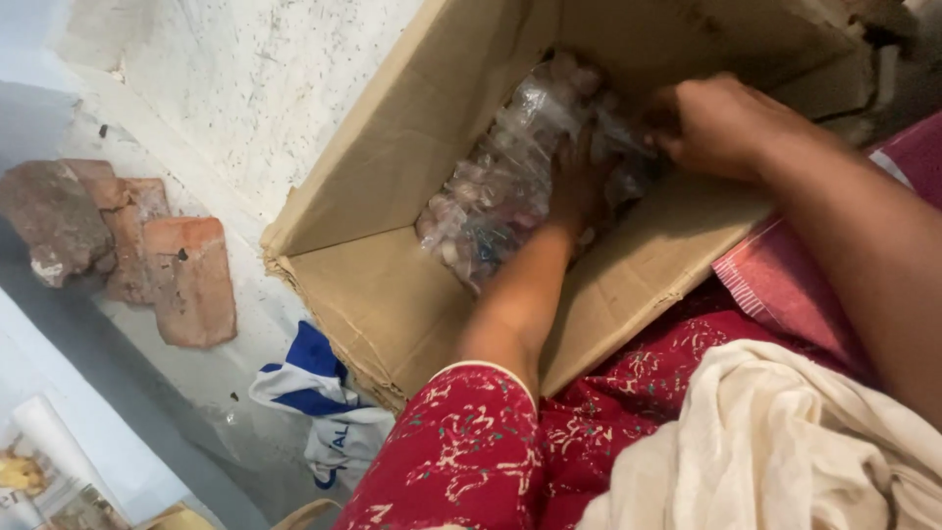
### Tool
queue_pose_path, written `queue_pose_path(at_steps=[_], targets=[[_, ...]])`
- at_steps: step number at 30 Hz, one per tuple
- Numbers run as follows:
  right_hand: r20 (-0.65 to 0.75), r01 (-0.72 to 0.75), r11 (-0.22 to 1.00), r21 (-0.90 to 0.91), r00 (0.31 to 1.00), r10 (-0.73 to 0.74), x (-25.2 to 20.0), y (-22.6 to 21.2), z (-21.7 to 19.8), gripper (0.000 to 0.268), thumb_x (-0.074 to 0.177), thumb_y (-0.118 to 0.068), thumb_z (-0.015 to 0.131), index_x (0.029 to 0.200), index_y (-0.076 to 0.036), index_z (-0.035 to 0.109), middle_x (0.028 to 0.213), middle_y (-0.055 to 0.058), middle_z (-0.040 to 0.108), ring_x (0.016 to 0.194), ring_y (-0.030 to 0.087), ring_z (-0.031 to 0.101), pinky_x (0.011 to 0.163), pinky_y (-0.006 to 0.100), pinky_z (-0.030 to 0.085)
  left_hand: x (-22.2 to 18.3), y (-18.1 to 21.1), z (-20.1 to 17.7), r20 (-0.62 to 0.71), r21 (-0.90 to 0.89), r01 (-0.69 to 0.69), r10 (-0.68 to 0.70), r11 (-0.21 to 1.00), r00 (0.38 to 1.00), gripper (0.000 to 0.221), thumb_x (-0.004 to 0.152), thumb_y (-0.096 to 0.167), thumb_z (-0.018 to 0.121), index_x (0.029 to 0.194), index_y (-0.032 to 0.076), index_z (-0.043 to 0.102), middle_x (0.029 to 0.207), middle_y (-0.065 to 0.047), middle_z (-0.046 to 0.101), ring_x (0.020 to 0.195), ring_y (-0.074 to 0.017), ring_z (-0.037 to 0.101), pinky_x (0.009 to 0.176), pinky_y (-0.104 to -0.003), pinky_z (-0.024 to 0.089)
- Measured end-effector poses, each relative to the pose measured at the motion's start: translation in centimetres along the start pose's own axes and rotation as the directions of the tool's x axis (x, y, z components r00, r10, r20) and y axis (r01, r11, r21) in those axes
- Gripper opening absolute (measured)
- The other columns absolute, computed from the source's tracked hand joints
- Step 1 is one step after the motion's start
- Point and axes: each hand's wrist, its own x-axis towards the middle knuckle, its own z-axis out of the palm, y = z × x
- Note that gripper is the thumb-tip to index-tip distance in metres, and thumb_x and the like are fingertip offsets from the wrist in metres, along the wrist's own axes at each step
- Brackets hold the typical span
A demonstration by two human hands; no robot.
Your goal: Sealing small plastic bags containing wax melts or soap pucks and placing them in a cardboard box.
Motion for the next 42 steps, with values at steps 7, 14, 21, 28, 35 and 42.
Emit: queue_pose_path(at_steps=[7, 14, 21, 28, 35, 42], targets=[[0.049, -0.064, 0.997, -0.037, 0.997, 0.065, 0.0, -0.2, -0.3, 0.04, 0.095, -0.03, 0.069, 0.134, -0.02, 0.068, 0.119, 0.022, 0.072, 0.109, 0.043, 0.068, 0.096, 0.052, 0.055, -0.1, 0.4, 8.2, -0.238, -0.474, 0.058, -0.191, 0.879, 0.952, 0.07, 0.068, 0.027, 0.092, 0.132, 0.018, 0.064, 0.16, -0.027, 0.028, 0.141, -0.0537, 0.038, 0.114, -0.055, 0.04], [-0.026, -0.001, 1.0, -0.022, 1.0, 0.001, 0.1, 0.5, 0.0, 0.039, 0.093, -0.024, 0.07, 0.131, -0.018, 0.071, 0.119, 0.022, 0.072, 0.109, 0.043, 0.068, 0.095, 0.052, 0.055, 4.6, -3.0, 14.1, -0.229, -0.496, -0.064, -0.06, 0.866, 0.972, 0.065, 0.067, 0.012, 0.086, 0.129, 0.013, 0.066, 0.157, -0.03, 0.03, 0.146, -0.0547, 0.032, 0.117, -0.051, 0.042], [-0.156, -0.018, 0.999, 0.044, 0.987, 0.025, -1.3, -1.0, -0.8, 0.037, 0.096, -0.025, 0.071, 0.132, -0.015, 0.07, 0.116, 0.025, 0.07, 0.103, 0.045, 0.067, 0.093, 0.052, 0.054, 6.3, -3.6, 13.9, -0.178, -0.348, -0.171, 0.114, 0.922, 0.977, 0.048, 0.076, 0.029, 0.083, 0.12, 0.014, 0.07, 0.132, -0.018, 0.062, 0.138, -0.0555, 0.029, 0.116, -0.057, 0.032], [-0.411, 0.25, 0.965, -0.076, 0.874, -0.259, -1.9, -1.1, -1.0, 0.031, 0.088, -0.012, 0.074, 0.119, -0.012, 0.075, 0.114, 0.019, 0.073, 0.103, 0.042, 0.069, 0.092, 0.051, 0.056, 11.5, -7.1, 20.6, -0.234, -0.176, -0.32, 0.276, 0.931, 0.932, 0.031, 0.092, 0.039, 0.062, 0.11, 0.023, 0.08, 0.124, -0.007, 0.075, 0.114, -0.0287, 0.068, 0.1, -0.045, 0.053], [-0.424, 0.48, 0.877, 0.0, 0.794, -0.435, -5.0, -4.2, -4.9, 0.022, 0.083, -0.008, 0.073, 0.104, -0.007, 0.076, 0.103, 0.016, 0.072, 0.095, 0.038, 0.07, 0.083, 0.047, 0.057, 6.1, -2.0, 3.1, -0.03, -0.964, -0.006, -0.085, 0.267, 0.996, 0.031, 0.094, 0.018, 0.067, 0.121, 0.003, 0.066, 0.117, -0.012, 0.072, 0.105, -0.0222, 0.066, 0.089, -0.036, 0.055], [-0.654, 0.582, 0.799, 0.152, 0.666, -0.36, -13.3, -5.9, -13.0, 0.025, 0.084, 0.003, 0.074, 0.108, -0.004, 0.073, 0.105, 0.013, 0.074, 0.096, 0.025, 0.075, 0.084, 0.035, 0.061, -2.6, 10.8, -22.4, -0.58, -0.812, -0.563, -0.099, 0.157, 0.809, 0.019, 0.109, 0.008, 0.055, 0.126, 0.004, 0.062, 0.115, -0.005, 0.069, 0.108, -0.0154, 0.064, 0.095, -0.03, 0.052]])
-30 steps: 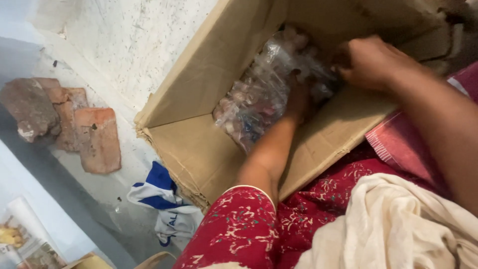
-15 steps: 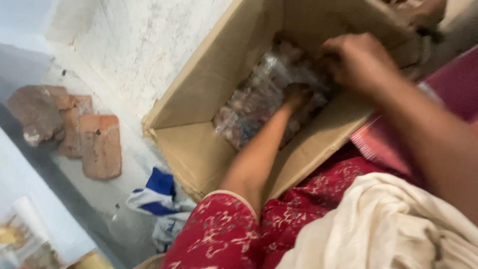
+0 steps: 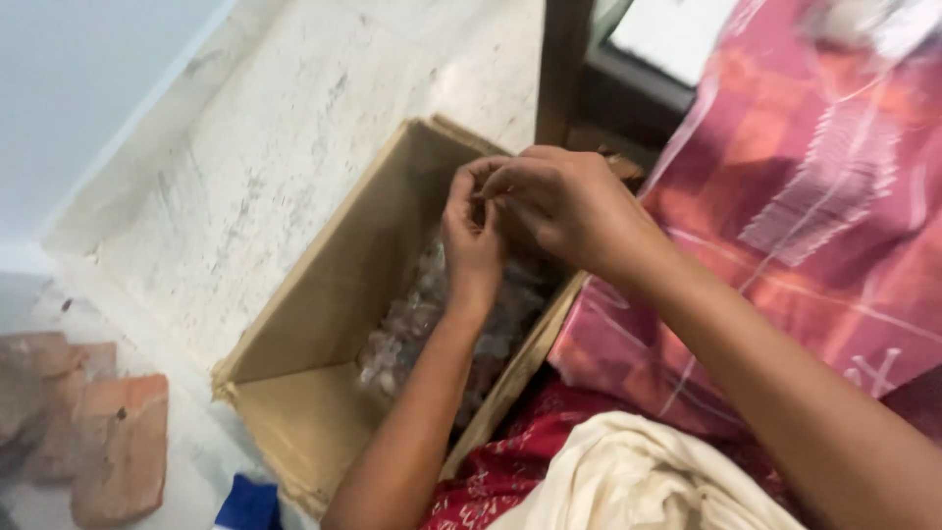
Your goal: Sealing small plastic bags containing wax melts or soap pucks and placing them in a cardboard box.
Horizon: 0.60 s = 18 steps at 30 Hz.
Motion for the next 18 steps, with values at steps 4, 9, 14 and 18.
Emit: queue_pose_path(at_steps=[4, 9, 14, 18], targets=[[-0.091, 0.031, 0.998, -0.059, 0.995, -0.036, -1.4, -2.6, -6.3, 0.019, 0.089, -0.001, 0.076, 0.107, -0.005, 0.076, 0.106, 0.013, 0.073, 0.095, 0.025, 0.075, 0.079, 0.036, 0.061, 1.9, 8.2, 5.7, -0.021, 0.202, -0.016, 0.021, 0.979, 1.0, 0.023, 0.103, 0.002, 0.055, 0.124, 0.007, 0.063, 0.112, -0.004, 0.072, 0.103, -0.0137, 0.069, 0.091, -0.03, 0.058], [-0.198, -0.008, 0.954, -0.3, 0.979, -0.054, -5.3, -1.2, -14.2, 0.012, 0.101, -0.006, 0.072, 0.111, -0.01, 0.077, 0.112, 0.009, 0.075, 0.104, 0.019, 0.074, 0.095, 0.035, 0.063, 2.7, 10.3, 12.7, 0.19, 0.146, -0.356, 0.327, 0.923, 0.926, 0.02, 0.112, 0.0, 0.061, 0.129, 0.009, 0.061, 0.124, -0.007, 0.065, 0.116, -0.0165, 0.067, 0.101, -0.031, 0.06], [-0.428, -0.241, 0.954, -0.181, 0.892, 0.144, -8.4, -1.6, -20.1, 0.017, 0.097, -0.006, 0.071, 0.114, -0.008, 0.074, 0.108, 0.009, 0.073, 0.101, 0.018, 0.073, 0.092, 0.033, 0.06, 6.6, 10.6, 20.3, 0.41, 0.128, -0.237, 0.166, 0.963, 0.897, 0.033, 0.103, 0.002, 0.056, 0.135, 0.01, 0.062, 0.124, -0.012, 0.067, 0.104, -0.0204, 0.072, 0.092, -0.033, 0.063], [-0.539, -0.366, 0.89, -0.273, 0.824, 0.173, -11.0, 3.4, -23.5, 0.019, 0.1, -0.004, 0.068, 0.118, -0.007, 0.075, 0.114, 0.012, 0.071, 0.104, 0.02, 0.073, 0.095, 0.032, 0.061, 11.1, 8.1, 26.1, 0.464, 0.542, -0.314, 0.033, 0.779, 0.885, 0.045, 0.097, 0.021, 0.065, 0.14, 0.011, 0.055, 0.13, -0.022, 0.06, 0.111, -0.0388, 0.064, 0.095, -0.049, 0.05]])
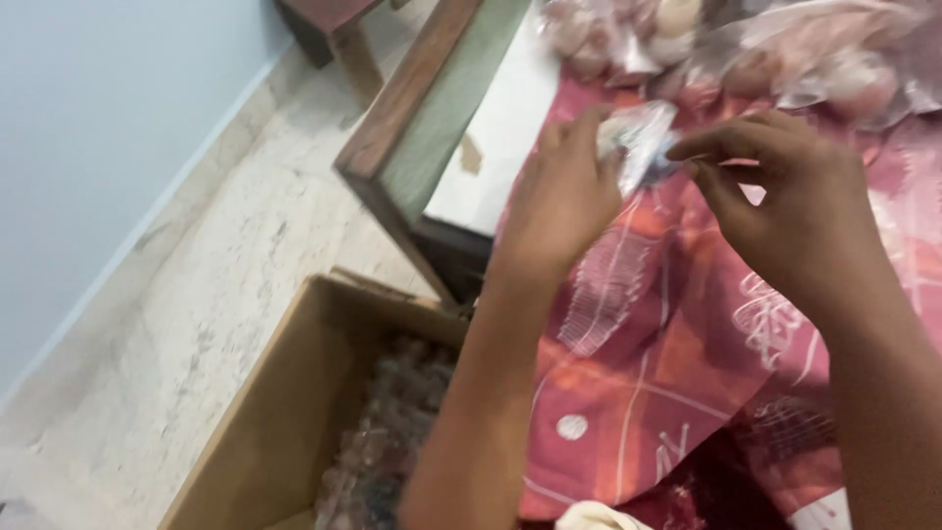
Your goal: Sealing small plastic bags containing wax melts or soap pucks and placing them in a cardboard box.
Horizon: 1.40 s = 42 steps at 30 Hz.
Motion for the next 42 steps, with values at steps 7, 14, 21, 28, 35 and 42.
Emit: queue_pose_path(at_steps=[7, 14, 21, 28, 35, 42], targets=[[0.047, -0.279, 0.942, -0.184, 0.955, 0.292, 0.7, 5.8, -1.0, 0.032, 0.097, -0.001, 0.062, 0.125, -0.011, 0.073, 0.119, 0.012, 0.073, 0.101, 0.025, 0.073, 0.088, 0.038, 0.058, 5.7, 0.7, 5.1, 0.023, 0.324, 0.25, -0.272, 0.912, 0.962, 0.061, 0.091, 0.044, 0.07, 0.144, 0.021, 0.051, 0.138, -0.019, 0.057, 0.128, -0.041, 0.055, 0.107, -0.055, 0.041], [0.099, -0.338, 0.896, -0.29, 0.92, 0.379, 0.7, 5.5, -0.1, 0.031, 0.097, -0.017, 0.064, 0.127, -0.013, 0.069, 0.116, 0.012, 0.073, 0.108, 0.029, 0.066, 0.096, 0.046, 0.053, 5.7, -0.9, 6.0, 0.189, 0.463, 0.231, -0.35, 0.856, 0.917, 0.1, 0.072, 0.052, 0.083, 0.155, 0.026, 0.034, 0.145, -0.019, 0.051, 0.135, -0.0396, 0.046, 0.112, -0.054, 0.034], [0.079, -0.191, 0.897, -0.398, 0.967, 0.241, -0.7, 5.6, 1.6, 0.041, 0.096, -0.017, 0.064, 0.137, -0.014, 0.061, 0.127, 0.011, 0.069, 0.125, 0.034, 0.053, 0.105, 0.049, 0.045, 5.4, -0.1, 3.8, 0.228, 0.36, 0.373, -0.468, 0.855, 0.854, 0.065, 0.08, 0.031, 0.074, 0.141, 0.017, 0.056, 0.128, -0.011, 0.071, 0.118, -0.0296, 0.067, 0.102, -0.047, 0.05], [0.079, -0.289, 0.889, -0.356, 0.938, 0.337, -0.4, 5.5, 1.5, 0.043, 0.095, -0.019, 0.068, 0.138, -0.017, 0.062, 0.129, 0.012, 0.068, 0.125, 0.032, 0.054, 0.103, 0.052, 0.047, 5.6, -2.1, 3.5, 0.058, 0.027, 0.397, -0.398, 0.917, 0.915, 0.055, 0.088, 0.022, 0.072, 0.14, 0.011, 0.055, 0.137, -0.025, 0.05, 0.11, -0.04, 0.067, 0.101, -0.045, 0.052], [0.01, -0.336, 0.926, -0.172, 0.94, 0.342, -0.5, 5.3, 1.4, 0.034, 0.102, -0.017, 0.063, 0.136, -0.015, 0.064, 0.123, 0.016, 0.072, 0.107, 0.026, 0.069, 0.091, 0.038, 0.058, 6.0, -0.9, 3.8, -0.046, -0.114, 0.315, -0.321, 0.942, 0.946, 0.075, 0.078, 0.037, 0.082, 0.139, 0.012, 0.047, 0.127, -0.023, 0.062, 0.114, -0.036, 0.064, 0.094, -0.05, 0.052], [0.114, -0.438, 0.616, 0.655, 0.863, 0.492, -0.2, 3.8, -0.7, 0.054, 0.097, -0.028, 0.064, 0.148, -0.017, 0.05, 0.121, 0.012, 0.075, 0.101, 0.021, 0.074, 0.096, 0.035, 0.061, 5.3, 0.0, 3.8, 0.384, -0.531, 0.313, -0.106, 0.788, 0.917, 0.056, 0.082, 0.051, 0.071, 0.109, 0.001, 0.072, 0.087, -0.013, 0.079, 0.066, -0.0172, 0.077, 0.063, -0.034, 0.067]])
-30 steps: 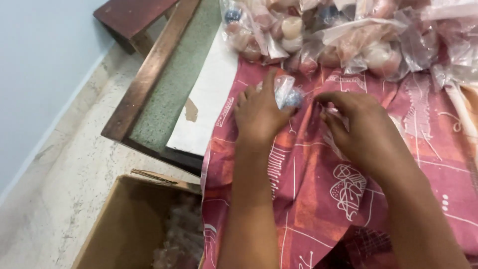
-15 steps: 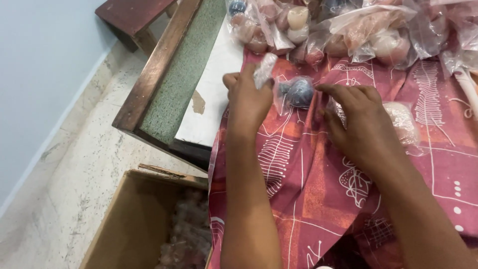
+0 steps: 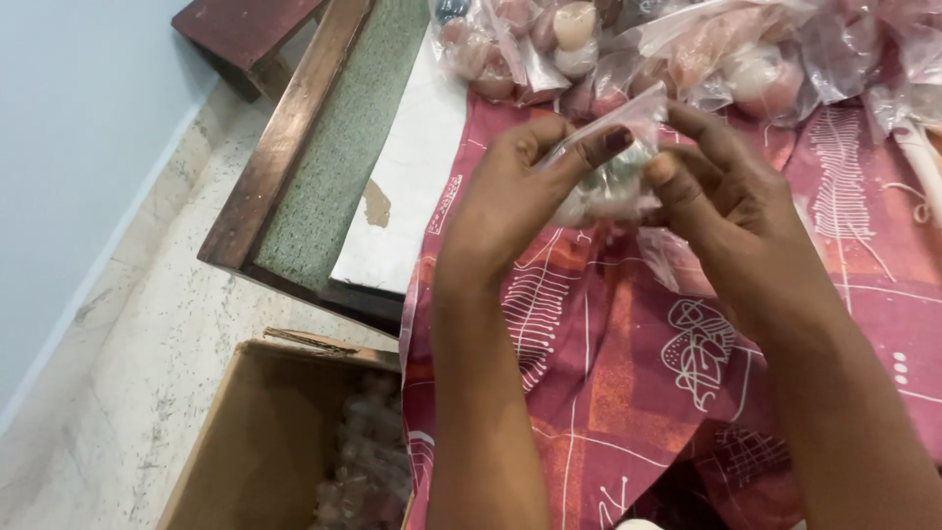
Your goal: Sealing small plastic bags containing wax melts or soap pucks and placing them in a cardboard box.
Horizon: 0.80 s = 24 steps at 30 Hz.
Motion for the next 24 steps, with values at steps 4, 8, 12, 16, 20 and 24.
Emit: queue_pose_path(at_steps=[4, 8, 12, 16, 20, 24], targets=[[0.073, 0.078, 0.997, 0.005, 0.994, -0.078, -0.1, 0.4, -0.9, 0.046, 0.089, -0.021, 0.074, 0.128, -0.001, 0.063, 0.119, 0.013, 0.075, 0.108, 0.02, 0.074, 0.098, 0.037, 0.063, -0.6, 0.2, 0.1, 0.18, -0.107, -0.03, 0.049, 0.994, 0.982, 0.06, 0.087, 0.06, 0.064, 0.103, 0.003, 0.077, 0.085, -0.01, 0.078, 0.067, -0.014, 0.076, 0.067, -0.032, 0.066], [0.006, 0.114, 0.993, -0.009, 0.994, -0.114, -0.2, 0.8, -2.3, 0.035, 0.089, -0.018, 0.079, 0.117, 0.0, 0.068, 0.109, 0.013, 0.074, 0.102, 0.019, 0.072, 0.095, 0.036, 0.06, -1.0, 0.8, 0.8, 0.212, 0.003, 0.033, -0.033, 0.999, 0.977, 0.069, 0.096, 0.067, 0.051, 0.102, 0.005, 0.078, 0.081, -0.011, 0.068, 0.068, -0.016, 0.066, 0.063, -0.033, 0.055], [-0.029, 0.125, 0.992, -0.018, 0.992, -0.126, -0.2, 1.8, -4.1, 0.033, 0.089, -0.014, 0.08, 0.116, 0.001, 0.068, 0.107, 0.012, 0.073, 0.101, 0.02, 0.071, 0.097, 0.037, 0.06, -1.3, 1.3, 1.6, 0.3, 0.068, -0.126, 0.1, 0.99, 0.949, 0.059, 0.082, 0.06, 0.071, 0.116, 0.012, 0.07, 0.094, -0.006, 0.078, 0.08, -0.0147, 0.073, 0.071, -0.038, 0.06], [-0.064, -0.03, 0.998, 0.063, 0.997, 0.034, -0.6, -0.2, -4.2, 0.043, 0.079, -0.013, 0.08, 0.119, -0.005, 0.067, 0.108, 0.01, 0.075, 0.104, 0.017, 0.074, 0.097, 0.035, 0.062, -0.7, 1.1, 1.7, 0.164, -0.01, 0.051, -0.049, 0.999, 0.985, 0.047, 0.083, 0.049, 0.077, 0.106, 0.01, 0.066, 0.096, -0.004, 0.077, 0.081, -0.014, 0.075, 0.078, -0.037, 0.064], [-0.027, -0.014, 0.999, 0.049, 1.0, 0.015, -0.7, -0.2, -4.9, 0.035, 0.089, -0.015, 0.073, 0.121, -0.002, 0.066, 0.108, 0.013, 0.075, 0.101, 0.019, 0.075, 0.09, 0.035, 0.061, 0.0, 0.1, 1.9, 0.13, 0.073, -0.073, 0.064, 0.995, 0.99, 0.028, 0.087, 0.033, 0.074, 0.099, 0.007, 0.075, 0.086, -0.006, 0.079, 0.076, -0.0147, 0.073, 0.073, -0.035, 0.065], [-0.105, 0.061, 0.993, 0.1, 0.993, -0.051, -0.9, 0.1, -4.8, 0.025, 0.096, -0.013, 0.073, 0.116, 0.001, 0.069, 0.104, 0.011, 0.075, 0.093, 0.017, 0.072, 0.08, 0.033, 0.063, 1.0, -1.5, 2.6, 0.172, -0.104, -0.23, 0.246, 0.968, 0.954, 0.026, 0.093, 0.03, 0.073, 0.107, 0.008, 0.076, 0.091, -0.004, 0.081, 0.084, -0.011, 0.076, 0.082, -0.031, 0.064]])
